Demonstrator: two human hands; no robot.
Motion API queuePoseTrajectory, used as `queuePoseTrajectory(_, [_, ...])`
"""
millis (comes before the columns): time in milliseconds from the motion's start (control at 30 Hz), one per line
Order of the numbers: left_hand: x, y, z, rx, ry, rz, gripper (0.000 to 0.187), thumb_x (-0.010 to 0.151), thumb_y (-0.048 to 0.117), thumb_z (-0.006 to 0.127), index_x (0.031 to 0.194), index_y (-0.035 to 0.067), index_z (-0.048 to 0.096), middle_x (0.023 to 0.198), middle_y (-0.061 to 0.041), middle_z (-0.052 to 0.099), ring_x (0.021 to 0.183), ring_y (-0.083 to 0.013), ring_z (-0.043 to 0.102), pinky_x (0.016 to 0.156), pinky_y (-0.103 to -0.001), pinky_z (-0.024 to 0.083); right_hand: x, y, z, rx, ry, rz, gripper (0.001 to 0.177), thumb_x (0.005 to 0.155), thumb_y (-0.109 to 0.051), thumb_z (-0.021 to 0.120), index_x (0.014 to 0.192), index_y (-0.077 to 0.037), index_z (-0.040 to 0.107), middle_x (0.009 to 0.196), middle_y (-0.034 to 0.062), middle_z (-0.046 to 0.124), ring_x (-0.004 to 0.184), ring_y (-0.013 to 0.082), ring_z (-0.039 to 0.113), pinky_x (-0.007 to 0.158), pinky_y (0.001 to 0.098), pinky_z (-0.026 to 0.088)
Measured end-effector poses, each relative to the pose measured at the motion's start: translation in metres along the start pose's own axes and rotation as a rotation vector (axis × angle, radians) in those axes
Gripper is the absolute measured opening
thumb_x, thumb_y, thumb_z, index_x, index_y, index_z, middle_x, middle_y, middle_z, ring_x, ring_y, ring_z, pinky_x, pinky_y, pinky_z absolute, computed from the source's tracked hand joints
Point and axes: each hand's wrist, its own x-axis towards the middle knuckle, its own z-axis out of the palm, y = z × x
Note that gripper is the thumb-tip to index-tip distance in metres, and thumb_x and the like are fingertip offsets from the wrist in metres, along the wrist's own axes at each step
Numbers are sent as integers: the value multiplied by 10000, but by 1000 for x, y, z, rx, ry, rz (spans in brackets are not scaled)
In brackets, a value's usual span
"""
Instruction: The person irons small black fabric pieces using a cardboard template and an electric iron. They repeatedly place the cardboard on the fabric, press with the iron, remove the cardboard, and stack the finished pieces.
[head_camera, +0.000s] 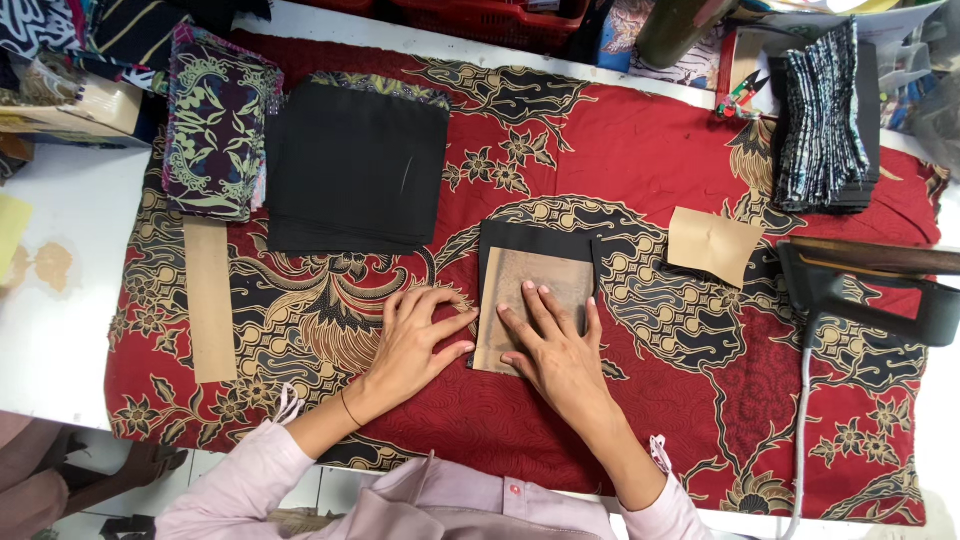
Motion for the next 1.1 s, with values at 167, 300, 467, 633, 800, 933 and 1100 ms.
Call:
queuePoseTrajectory(167, [6, -7, 0, 56, -87, 113, 442, 875, 358, 722, 1275, 170, 707, 1398, -43, 577, 1308, -271, 479, 1109, -540, 250, 1, 1, 0, 12, 12, -5, 662, 850, -482, 682, 1466, -308, 515, 1585, 63, 409, 1434, 255, 396, 1137, 683, 171])
queuePoseTrajectory(300, [11, -14, -5, 62, -180, 166, 483, 864, 375, 716, 1299, 169, 685, 1436, -36, 569, 1331, -264, 478, 1110, -570, 224, -1, 2, 1, 11, 10, -1, 659, 850, -479, 682, 1465, -311, 516, 1590, 62, 404, 1438, 252, 391, 1139, 679, 173])
queuePoseTrajectory(467, [17, -11, -4, 51, -207, 163, 547, 837, 400, 740, 1312, 137, 666, 1467, -39, 551, 1372, -252, 457, 1138, -577, 229, 0, 1, 2, 6, 11, 10, 656, 840, -479, 685, 1454, -316, 523, 1587, 49, 402, 1435, 242, 392, 1137, 678, 174])
queuePoseTrajectory(633, [31, -8, -3, 81, -281, 227, 733, 789, 366, 780, 1394, 4, 580, 1537, -97, 488, 1463, -233, 400, 1223, -576, 165, 2, 0, -1, 18, -2, 21, 648, 840, -482, 685, 1432, -259, 548, 1588, 44, 404, 1436, 230, 395, 1146, 653, 186])
queuePoseTrajectory(800, [54, -2, 2, 215, -434, 299, 871, 673, 323, 845, 1373, -93, 534, 1539, -207, 440, 1473, -286, 364, 1241, -541, 123, -10, 22, 8, 165, 94, 23, 488, 820, -388, 771, 1265, -233, 644, 1427, 11, 586, 1366, 196, 515, 1170, 596, 225])
queuePoseTrajectory(933, [61, 7, 3, 329, -509, 315, 880, 652, 321, 871, 1333, -122, 532, 1538, -252, 423, 1470, -309, 363, 1245, -528, 131, -58, 95, 2, 586, 701, 670, 539, 994, -206, 784, 1418, -3, 519, 1376, 136, 600, 1305, 236, 546, 1165, 432, 399])
queuePoseTrajectory(1100, [67, 9, 4, 369, -509, 335, 938, 624, 329, 887, 1350, -135, 516, 1535, -268, 415, 1448, -321, 381, 1231, -525, 146, -129, 226, -32, 715, 1349, 776, 693, 957, 61, 759, 1427, -124, 283, 1345, 69, 407, 1263, 187, 474, 1142, 353, 450])
